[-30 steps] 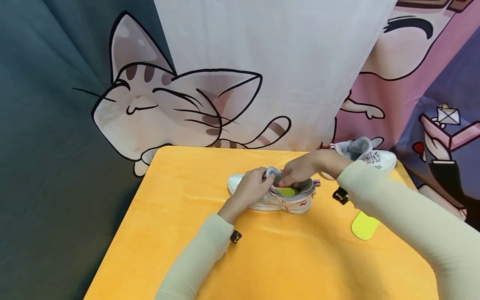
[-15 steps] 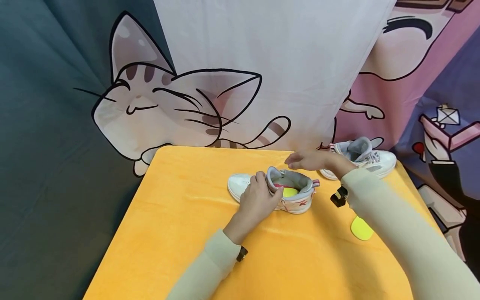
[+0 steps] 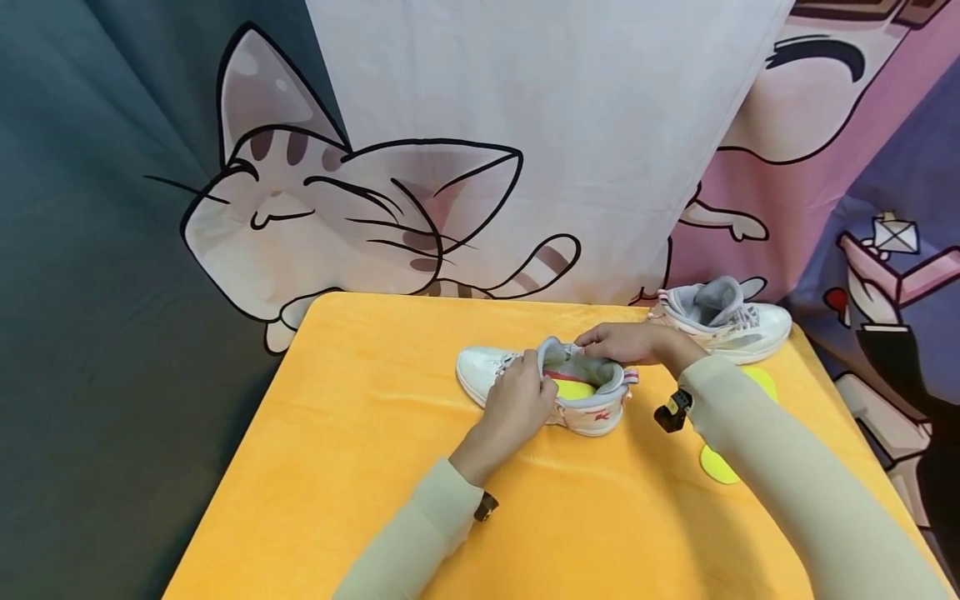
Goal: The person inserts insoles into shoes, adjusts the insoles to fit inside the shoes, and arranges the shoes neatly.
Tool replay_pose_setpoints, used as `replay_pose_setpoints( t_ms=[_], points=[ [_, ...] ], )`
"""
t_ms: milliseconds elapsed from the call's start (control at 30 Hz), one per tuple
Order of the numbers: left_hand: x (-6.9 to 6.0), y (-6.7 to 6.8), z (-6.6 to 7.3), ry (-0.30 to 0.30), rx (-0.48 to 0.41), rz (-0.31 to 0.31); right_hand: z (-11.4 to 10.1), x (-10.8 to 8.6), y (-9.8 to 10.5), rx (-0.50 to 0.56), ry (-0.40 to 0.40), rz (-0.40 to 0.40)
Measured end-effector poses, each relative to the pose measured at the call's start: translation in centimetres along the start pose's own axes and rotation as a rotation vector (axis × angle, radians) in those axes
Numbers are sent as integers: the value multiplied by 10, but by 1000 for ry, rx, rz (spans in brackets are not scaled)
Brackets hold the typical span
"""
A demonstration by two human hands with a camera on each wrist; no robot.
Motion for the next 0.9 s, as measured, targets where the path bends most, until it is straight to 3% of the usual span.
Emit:
replay_pose_setpoints(
  t_ms=[333,533,767,900],
  points=[
    [0,18,2,-125,30,19,-3,-12,-13,65,-48,0],
    [6,30,2,-201,26,-15,-2,-20,-25,120,-44,2],
    [19,34,-3,-244,10,-17,-1,-17,-56,281,13,10],
    [25,35,-8,-235,-24,-32,1,-14,-70,390,21,52]
  ],
)
Point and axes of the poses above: each hand's wrist, its own x-axis towards the middle knuckle, its own y-axis out of the back of the hand, z = x × y, the point moved 4 cm from there along x, towards the middle knuckle, and after that the axes turned 3 degrees about y, right-handed, at the moved point
